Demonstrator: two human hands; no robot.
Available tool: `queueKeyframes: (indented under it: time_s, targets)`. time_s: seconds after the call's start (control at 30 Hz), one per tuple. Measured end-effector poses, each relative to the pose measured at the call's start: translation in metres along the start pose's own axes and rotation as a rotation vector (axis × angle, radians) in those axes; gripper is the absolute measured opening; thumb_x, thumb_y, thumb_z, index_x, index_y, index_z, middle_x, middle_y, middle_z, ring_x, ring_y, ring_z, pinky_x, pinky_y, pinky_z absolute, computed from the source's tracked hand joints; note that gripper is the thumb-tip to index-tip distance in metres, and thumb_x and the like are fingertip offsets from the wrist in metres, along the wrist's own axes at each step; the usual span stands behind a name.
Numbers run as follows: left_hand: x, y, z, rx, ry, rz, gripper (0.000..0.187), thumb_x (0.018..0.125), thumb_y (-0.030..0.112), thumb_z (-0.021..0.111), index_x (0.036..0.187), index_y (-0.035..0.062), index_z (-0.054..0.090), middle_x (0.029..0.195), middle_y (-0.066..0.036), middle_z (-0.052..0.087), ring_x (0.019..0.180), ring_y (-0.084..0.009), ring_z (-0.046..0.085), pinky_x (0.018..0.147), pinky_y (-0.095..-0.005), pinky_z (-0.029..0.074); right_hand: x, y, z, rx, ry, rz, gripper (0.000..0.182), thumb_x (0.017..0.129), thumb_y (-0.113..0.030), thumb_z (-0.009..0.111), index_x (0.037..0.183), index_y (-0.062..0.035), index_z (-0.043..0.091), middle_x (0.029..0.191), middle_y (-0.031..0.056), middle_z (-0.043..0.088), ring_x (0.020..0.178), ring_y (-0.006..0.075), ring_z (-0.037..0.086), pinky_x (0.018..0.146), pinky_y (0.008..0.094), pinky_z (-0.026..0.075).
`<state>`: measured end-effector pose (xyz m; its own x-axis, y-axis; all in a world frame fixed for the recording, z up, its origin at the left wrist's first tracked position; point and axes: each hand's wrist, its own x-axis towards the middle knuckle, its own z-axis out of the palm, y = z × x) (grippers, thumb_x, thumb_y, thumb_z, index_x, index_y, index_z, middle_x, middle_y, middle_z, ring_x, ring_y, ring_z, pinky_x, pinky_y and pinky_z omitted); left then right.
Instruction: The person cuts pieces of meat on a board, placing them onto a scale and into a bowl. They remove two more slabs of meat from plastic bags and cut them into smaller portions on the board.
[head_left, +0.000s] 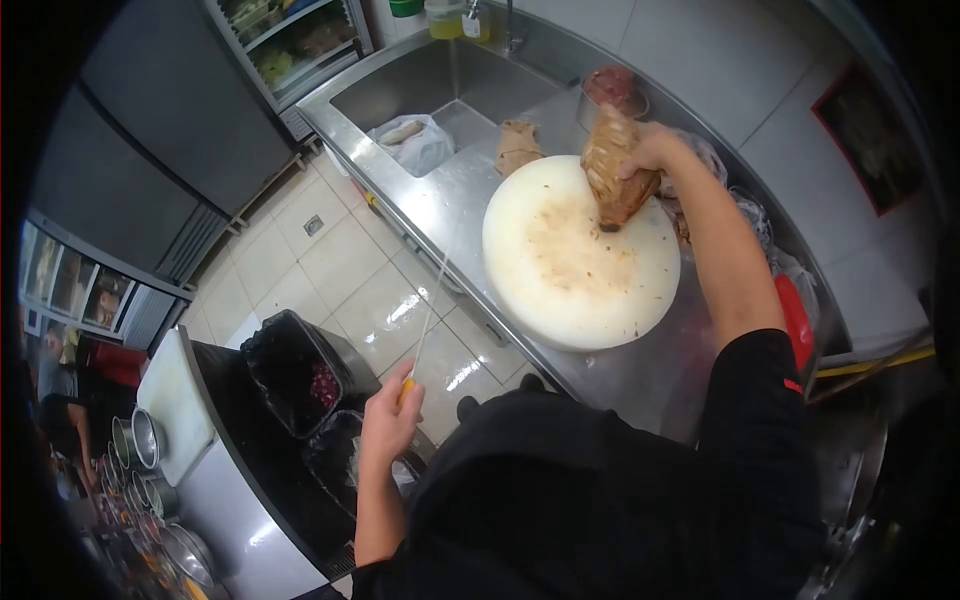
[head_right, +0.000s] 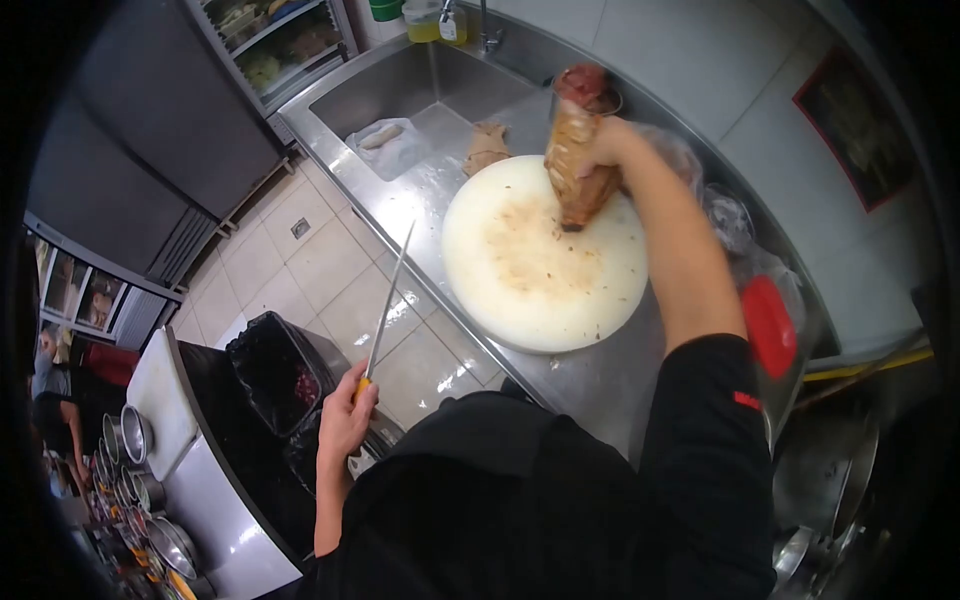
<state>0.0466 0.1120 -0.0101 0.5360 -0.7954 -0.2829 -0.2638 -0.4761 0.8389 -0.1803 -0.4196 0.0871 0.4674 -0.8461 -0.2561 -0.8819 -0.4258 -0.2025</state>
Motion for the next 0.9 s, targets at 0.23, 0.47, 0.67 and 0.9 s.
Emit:
queueKeyframes:
  time_s: [0.23, 0.47, 0.67, 0.9]
  targets:
    - [-0.004, -0.027, -0.008, -0.07, 0.073, -0.102, 0.046, 0.097, 0.017, 0.062, 0.141, 0.004, 0.056, 0.077, -0.01, 0.066, 0.063, -0.0164, 0.066, 0.066, -0.0307, 0.054, -0.091, -0.072, 0.127, -0.485, 0.308, -0.093, 0.059, 0.084, -0.028, 0.078, 0.128, 0.0015, 0.053, 0.119, 0.0221, 0.059, 0.117, 0.0377, 0.058, 0.099, 0.05, 0.049]
    - [0.045, 0.025, -0.006, 0.008, -0.136, 0.051, 0.042, 0.101, 0.015, 0.057, 0.139, 0.0015, 0.048, 0.082, -0.006, 0.062, 0.062, -0.0137, 0.064, 0.059, -0.0288, 0.052, -0.08, -0.019, 0.116, -0.094, 0.536, -0.193, 0.107, 0.068, -0.064, 0.083, 0.145, -0.0006, 0.046, 0.145, 0.0225, 0.049, 0.136, 0.0415, 0.044, 0.112, 0.0514, 0.037]
    - [0.09, 0.088, 0.032, 0.143, -0.27, 0.159, 0.043, 0.103, 0.023, 0.055, 0.14, 0.0035, 0.046, 0.085, -0.021, 0.068, 0.075, -0.0336, 0.072, 0.071, -0.0441, 0.054, -0.1, -0.02, 0.101, 0.093, 0.12, -0.042, 0.126, 0.057, -0.068, 0.086, 0.152, -0.0003, 0.04, 0.15, 0.0236, 0.048, 0.138, 0.0422, 0.045, 0.116, 0.0484, 0.035]
    - [0.096, 0.14, 0.07, 0.34, -0.298, 0.409, 0.036, 0.103, 0.021, 0.056, 0.131, 0.002, 0.045, 0.088, -0.033, 0.066, 0.084, -0.0549, 0.064, 0.075, -0.0567, 0.051, -0.161, -0.005, 0.12, 0.3, 0.119, -0.15, 0.124, 0.06, -0.053, 0.092, 0.154, 0.0021, 0.033, 0.147, 0.0267, 0.045, 0.139, 0.0439, 0.042, 0.118, 0.048, 0.036]
